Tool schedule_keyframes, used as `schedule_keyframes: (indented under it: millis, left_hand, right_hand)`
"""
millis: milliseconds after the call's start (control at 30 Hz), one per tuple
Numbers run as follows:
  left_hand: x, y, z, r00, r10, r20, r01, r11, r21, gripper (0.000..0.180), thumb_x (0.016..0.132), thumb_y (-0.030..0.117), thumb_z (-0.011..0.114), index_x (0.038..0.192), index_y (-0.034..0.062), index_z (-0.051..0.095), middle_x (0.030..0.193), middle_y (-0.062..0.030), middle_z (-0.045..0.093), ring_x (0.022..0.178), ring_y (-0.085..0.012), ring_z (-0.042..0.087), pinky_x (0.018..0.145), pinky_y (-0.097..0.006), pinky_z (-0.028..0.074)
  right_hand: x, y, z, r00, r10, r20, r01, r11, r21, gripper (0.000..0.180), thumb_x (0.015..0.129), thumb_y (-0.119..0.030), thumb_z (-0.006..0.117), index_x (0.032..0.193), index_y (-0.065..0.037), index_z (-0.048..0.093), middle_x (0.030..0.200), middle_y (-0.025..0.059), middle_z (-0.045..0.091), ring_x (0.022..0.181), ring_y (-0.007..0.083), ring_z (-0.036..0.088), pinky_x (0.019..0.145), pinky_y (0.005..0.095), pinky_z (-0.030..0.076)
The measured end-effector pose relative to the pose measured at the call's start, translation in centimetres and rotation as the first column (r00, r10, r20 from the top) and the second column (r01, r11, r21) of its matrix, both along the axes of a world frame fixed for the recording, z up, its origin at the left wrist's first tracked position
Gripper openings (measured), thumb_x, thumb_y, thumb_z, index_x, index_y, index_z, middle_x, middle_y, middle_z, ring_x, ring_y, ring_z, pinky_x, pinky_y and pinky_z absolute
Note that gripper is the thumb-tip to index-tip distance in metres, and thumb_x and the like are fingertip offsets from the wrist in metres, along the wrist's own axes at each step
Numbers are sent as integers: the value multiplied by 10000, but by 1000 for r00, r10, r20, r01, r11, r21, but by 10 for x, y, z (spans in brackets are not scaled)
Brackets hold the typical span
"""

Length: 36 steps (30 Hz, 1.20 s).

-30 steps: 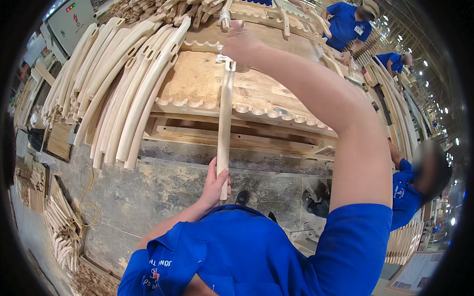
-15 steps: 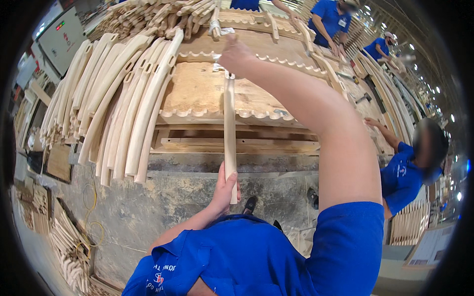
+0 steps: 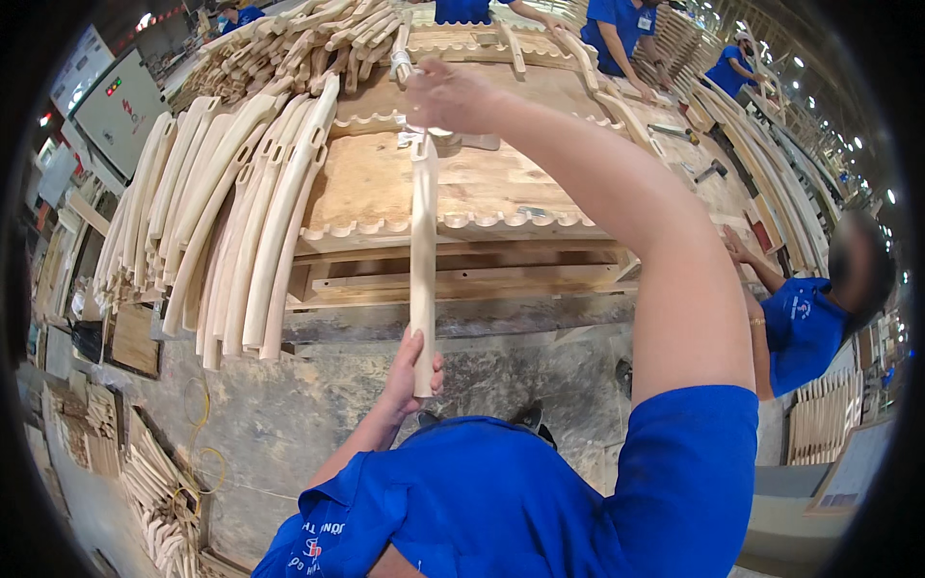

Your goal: The person applies glue to the ends of wooden chair legs using a small brush. They repeatedly dip the brush into a container and coat each leg end before placing the pieces aside.

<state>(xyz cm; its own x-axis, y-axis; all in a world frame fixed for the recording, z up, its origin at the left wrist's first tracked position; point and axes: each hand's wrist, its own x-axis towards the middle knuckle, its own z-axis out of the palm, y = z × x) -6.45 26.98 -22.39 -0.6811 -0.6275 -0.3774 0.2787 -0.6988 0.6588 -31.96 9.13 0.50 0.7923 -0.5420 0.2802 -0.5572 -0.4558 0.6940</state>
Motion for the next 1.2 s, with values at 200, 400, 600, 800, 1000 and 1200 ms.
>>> schedule_keyframes:
  millis: [200, 400, 600, 800, 1000, 1200]
  left_hand:
    - [-24, 18, 11, 992, 45, 121, -23, 984, -176, 388, 876, 125, 555, 1187, 130, 322, 678, -67, 465, 413, -145, 459, 352, -276, 398]
    - [-105, 24, 24, 993, -14, 116, 49, 950, -307, 324, 802, 20, 556, 1051, 58, 353, 651, -72, 454, 423, -161, 463, 354, -308, 395]
    - [-284, 34, 46, 985, -172, 12, 170, 953, -253, 267, 776, 31, 542, 950, 55, 342, 624, -78, 454, 434, -165, 464, 375, -313, 394]
    - [-435, 42, 53, 982, -187, -8, 178, 947, -267, 152, 800, 93, 552, 866, 55, 421, 655, -49, 456, 473, -146, 477, 410, -298, 425]
    - [-504, 15, 55, 956, -242, 167, 267, 952, -147, 244, 861, 261, 538, 993, 60, 496, 677, -59, 532, 556, -168, 562, 479, -299, 479]
    - [-463, 8, 52, 604, -393, 693, 780, 468, -415, 482, 925, 448, 421, 924, 11, 622, 750, -98, 638, 607, -202, 645, 556, -308, 538]
  right_hand:
    - [-82, 66, -47, 352, -311, 883, 196, 947, 256, 131, 848, -203, 590, 780, -93, 609, 667, 30, 602, 629, 205, 565, 592, 332, 428]
    - [-131, 212, -142, -643, -471, 604, -334, 882, 331, 184, 897, -208, 592, 829, -38, 579, 616, -28, 477, 522, 50, 417, 467, 223, 314]
    - [-197, 369, -167, -808, -283, 516, -184, 954, 236, 153, 925, -156, 550, 1010, -40, 601, 658, -44, 493, 481, 4, 347, 413, 165, 245]
    - [-243, 480, -176, -870, -110, 481, 55, 948, 315, 120, 933, -154, 539, 949, -47, 590, 629, -40, 487, 453, 7, 345, 401, 163, 251]
    - [-242, 526, -203, -874, -169, 456, 10, 931, 364, 109, 930, -138, 540, 955, -45, 591, 639, -22, 505, 468, 17, 374, 414, 168, 274]
    - [-230, 496, -197, -810, -366, 458, -197, 906, 375, 108, 921, -134, 556, 953, -41, 602, 672, -25, 521, 536, 15, 401, 459, 165, 277]
